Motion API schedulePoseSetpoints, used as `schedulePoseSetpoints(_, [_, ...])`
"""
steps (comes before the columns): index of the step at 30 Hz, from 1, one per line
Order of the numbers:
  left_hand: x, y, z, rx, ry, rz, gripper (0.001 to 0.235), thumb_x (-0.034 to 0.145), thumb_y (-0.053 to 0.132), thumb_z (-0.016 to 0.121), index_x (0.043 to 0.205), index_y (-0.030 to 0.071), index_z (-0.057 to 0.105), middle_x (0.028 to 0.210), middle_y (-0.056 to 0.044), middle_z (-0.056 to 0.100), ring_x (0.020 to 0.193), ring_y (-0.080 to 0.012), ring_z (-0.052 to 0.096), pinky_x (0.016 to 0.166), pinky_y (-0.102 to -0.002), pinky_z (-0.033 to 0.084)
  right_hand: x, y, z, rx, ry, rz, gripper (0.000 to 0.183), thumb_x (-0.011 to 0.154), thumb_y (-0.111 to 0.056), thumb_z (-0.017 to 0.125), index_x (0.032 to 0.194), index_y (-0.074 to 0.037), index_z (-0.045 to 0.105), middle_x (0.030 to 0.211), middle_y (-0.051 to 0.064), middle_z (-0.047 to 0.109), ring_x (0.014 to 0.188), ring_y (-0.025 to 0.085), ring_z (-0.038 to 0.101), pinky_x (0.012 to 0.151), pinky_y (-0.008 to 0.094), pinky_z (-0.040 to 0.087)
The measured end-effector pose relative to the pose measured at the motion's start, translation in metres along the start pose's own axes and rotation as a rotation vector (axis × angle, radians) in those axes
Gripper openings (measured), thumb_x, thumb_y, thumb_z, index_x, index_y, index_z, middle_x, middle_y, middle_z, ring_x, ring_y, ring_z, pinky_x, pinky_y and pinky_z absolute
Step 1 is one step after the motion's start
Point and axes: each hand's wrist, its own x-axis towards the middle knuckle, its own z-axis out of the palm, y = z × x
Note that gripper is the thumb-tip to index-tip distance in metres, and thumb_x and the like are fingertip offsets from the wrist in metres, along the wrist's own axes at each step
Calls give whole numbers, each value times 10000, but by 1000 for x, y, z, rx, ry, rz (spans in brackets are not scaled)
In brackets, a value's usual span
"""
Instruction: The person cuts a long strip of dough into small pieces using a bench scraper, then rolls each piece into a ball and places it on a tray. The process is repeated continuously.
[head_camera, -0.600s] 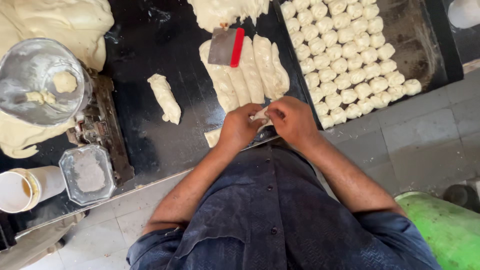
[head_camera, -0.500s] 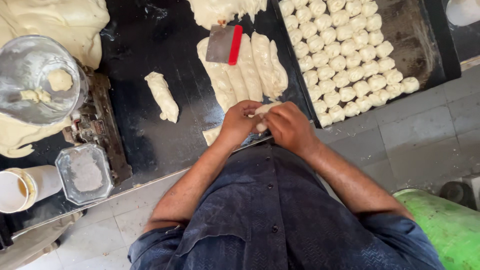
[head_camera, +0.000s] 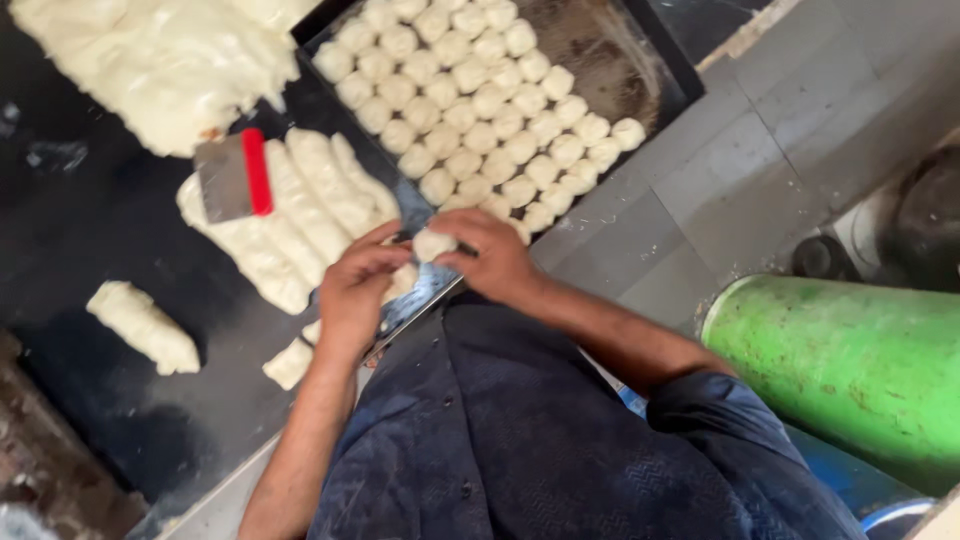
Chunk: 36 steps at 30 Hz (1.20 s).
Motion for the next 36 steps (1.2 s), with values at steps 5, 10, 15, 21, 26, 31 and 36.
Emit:
schedulePoseSetpoints(5, [4, -8, -18, -142, 218, -178, 308, 884, -141, 563, 1154, -49, 677, 1319, -145, 674, 1129, -201, 672, 975, -298, 537, 2, 47, -126, 260, 472, 384, 341, 890, 183, 632, 1159, -25, 650, 1250, 45, 694, 998, 124, 703, 863, 276, 608])
schedulePoseSetpoints(10, [-18, -21, -42, -124, 406, -356, 307, 893, -84, 583, 1183, -44, 673, 1251, -143, 715, 1076, -211, 717, 879, -294, 540, 0, 110, -241, 112, 760, 68, 255, 953, 217, 737, 1066, 2, 660, 1198, 104, 687, 1054, 185, 678, 948, 309, 595])
schedulePoseSetpoints(15, [-41, -42, -66, -120, 454, -370, 235, 939, -24, 640, 1169, -56, 682, 1226, -143, 717, 1054, -207, 704, 871, -280, 571, -9, 170, -244, -622, 553, 416, 94, 963, -111, 772, 991, -32, 731, 996, 142, 719, 921, 328, 638, 804, 448, 523])
schedulePoseSetpoints(21, [-88, -64, -131, 505, 504, -370, 362, 901, 181, 793, 1209, -4, 745, 1108, -186, 739, 1010, -258, 689, 887, -352, 534, -20, 146, -241, -1111, 1089, 65, 210, 1081, -187, 621, 938, -55, 697, 1192, 186, 702, 1059, 354, 608, 907, 460, 481])
schedulePoseSetpoints(26, [-116, -96, -163, 1009, 333, -218, 565, 742, 262, 872, 1211, -10, 714, 1134, -248, 713, 1056, -425, 661, 927, -453, 524, -26, 80, -109, -561, 608, -28, 211, 1130, -135, 570, 1013, 25, 640, 1067, 189, 664, 1020, 375, 631, 901, 478, 503])
schedulePoseSetpoints(31, [-105, -109, -139, 865, 72, -697, 494, 731, 359, 883, 1079, 73, 678, 1048, -174, 709, 999, -364, 671, 863, -458, 530, -36, 6, 63, -384, 170, -130, 39, 924, -62, 720, 958, -77, 731, 1029, 135, 742, 991, 340, 722, 887, 441, 576])
schedulePoseSetpoints(36, [-108, -65, -143, 691, 136, -384, 337, 799, 315, 855, 1006, 81, 729, 1028, -172, 749, 959, -311, 718, 837, -381, 546, -9, 7, 103, -445, -8, -113, 220, 841, -3, 773, 1051, -5, 707, 1056, 179, 700, 997, 401, 662, 874, 461, 538])
